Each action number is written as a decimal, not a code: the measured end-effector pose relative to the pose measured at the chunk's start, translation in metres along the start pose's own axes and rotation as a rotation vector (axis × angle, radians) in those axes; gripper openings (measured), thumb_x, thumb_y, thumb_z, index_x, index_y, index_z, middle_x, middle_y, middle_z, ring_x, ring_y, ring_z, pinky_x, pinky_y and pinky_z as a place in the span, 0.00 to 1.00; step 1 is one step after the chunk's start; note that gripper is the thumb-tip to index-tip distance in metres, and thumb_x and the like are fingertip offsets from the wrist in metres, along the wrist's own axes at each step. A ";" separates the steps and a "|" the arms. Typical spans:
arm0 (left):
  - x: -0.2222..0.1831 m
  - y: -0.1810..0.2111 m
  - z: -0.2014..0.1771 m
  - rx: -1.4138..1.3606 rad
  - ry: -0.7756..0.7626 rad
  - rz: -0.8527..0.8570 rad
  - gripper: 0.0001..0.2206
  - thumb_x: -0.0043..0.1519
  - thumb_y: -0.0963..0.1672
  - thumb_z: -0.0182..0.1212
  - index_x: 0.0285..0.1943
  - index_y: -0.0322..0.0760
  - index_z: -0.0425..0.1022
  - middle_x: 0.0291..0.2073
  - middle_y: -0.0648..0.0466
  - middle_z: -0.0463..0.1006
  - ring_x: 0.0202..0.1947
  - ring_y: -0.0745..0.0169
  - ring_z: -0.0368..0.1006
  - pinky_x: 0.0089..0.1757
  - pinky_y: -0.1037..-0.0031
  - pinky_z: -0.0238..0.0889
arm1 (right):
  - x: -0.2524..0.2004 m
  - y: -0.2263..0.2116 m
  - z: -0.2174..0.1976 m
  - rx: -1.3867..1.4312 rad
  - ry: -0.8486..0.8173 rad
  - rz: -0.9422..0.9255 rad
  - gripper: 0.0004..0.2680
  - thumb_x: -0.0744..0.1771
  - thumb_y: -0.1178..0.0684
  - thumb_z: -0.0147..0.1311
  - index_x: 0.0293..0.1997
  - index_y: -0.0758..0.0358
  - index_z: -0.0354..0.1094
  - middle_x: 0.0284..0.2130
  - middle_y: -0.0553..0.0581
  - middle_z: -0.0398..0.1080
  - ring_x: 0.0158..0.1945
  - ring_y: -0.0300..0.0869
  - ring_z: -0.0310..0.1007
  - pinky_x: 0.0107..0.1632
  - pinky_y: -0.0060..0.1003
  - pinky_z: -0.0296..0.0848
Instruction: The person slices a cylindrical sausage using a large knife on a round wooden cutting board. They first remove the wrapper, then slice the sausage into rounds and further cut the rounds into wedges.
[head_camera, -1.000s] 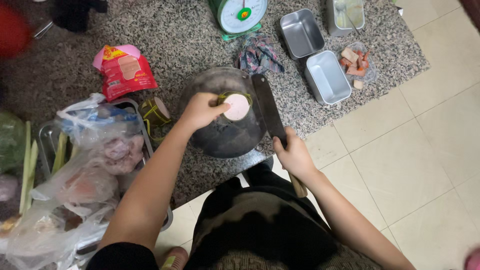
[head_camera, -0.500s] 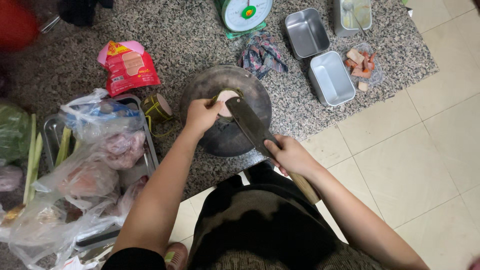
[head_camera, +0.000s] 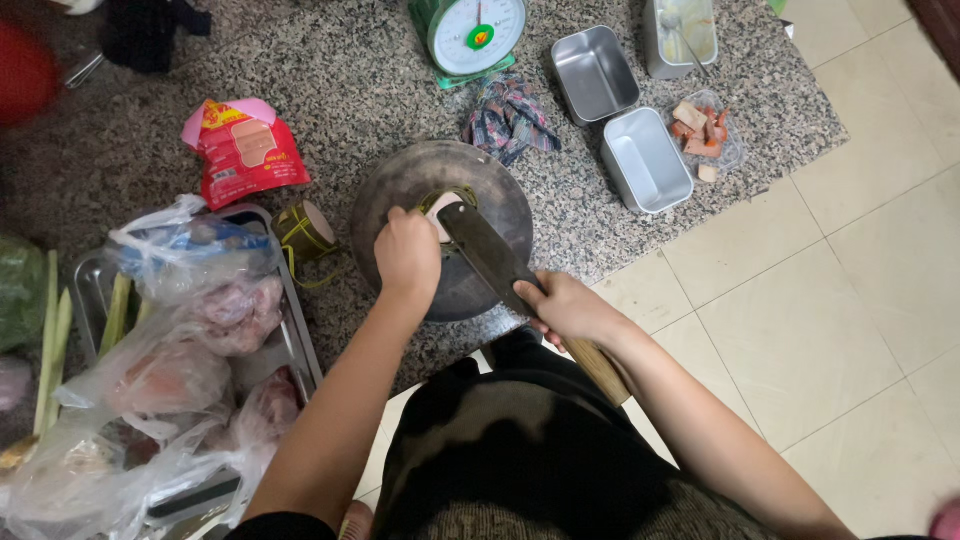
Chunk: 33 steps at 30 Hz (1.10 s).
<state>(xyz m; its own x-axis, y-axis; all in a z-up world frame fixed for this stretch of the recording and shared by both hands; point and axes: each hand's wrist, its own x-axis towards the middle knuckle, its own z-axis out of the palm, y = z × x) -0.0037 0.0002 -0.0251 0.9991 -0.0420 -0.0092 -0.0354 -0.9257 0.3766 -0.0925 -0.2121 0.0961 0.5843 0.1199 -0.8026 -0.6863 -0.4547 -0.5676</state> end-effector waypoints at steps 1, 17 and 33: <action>-0.002 0.003 -0.004 -0.002 -0.004 0.012 0.09 0.62 0.41 0.56 0.36 0.27 0.79 0.40 0.36 0.77 0.34 0.37 0.79 0.38 0.55 0.74 | -0.001 -0.002 0.000 -0.008 -0.002 0.001 0.14 0.72 0.45 0.44 0.34 0.64 0.63 0.14 0.49 0.62 0.13 0.35 0.62 0.19 0.34 0.68; 0.043 -0.022 -0.068 -0.760 -0.277 -0.455 0.09 0.63 0.42 0.61 0.36 0.26 0.80 0.28 0.43 0.84 0.24 0.61 0.81 0.37 0.66 0.77 | -0.061 0.006 -0.047 0.276 0.177 -0.151 0.12 0.71 0.47 0.47 0.37 0.67 0.61 0.17 0.50 0.64 0.14 0.35 0.61 0.20 0.32 0.65; 0.067 -0.006 -0.052 -0.330 -0.456 0.595 0.48 0.35 0.34 0.77 0.71 0.43 0.64 0.70 0.46 0.59 0.68 0.38 0.56 0.60 0.53 0.57 | 0.019 0.039 0.001 0.216 0.400 -0.295 0.08 0.67 0.61 0.45 0.49 0.69 0.64 0.23 0.56 0.72 0.22 0.39 0.72 0.28 0.35 0.74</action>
<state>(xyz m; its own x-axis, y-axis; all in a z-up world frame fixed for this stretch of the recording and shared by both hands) 0.0643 0.0228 0.0204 0.7045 -0.7061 -0.0713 -0.4766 -0.5452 0.6897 -0.1092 -0.2269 0.0587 0.8562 -0.1492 -0.4946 -0.5166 -0.2556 -0.8172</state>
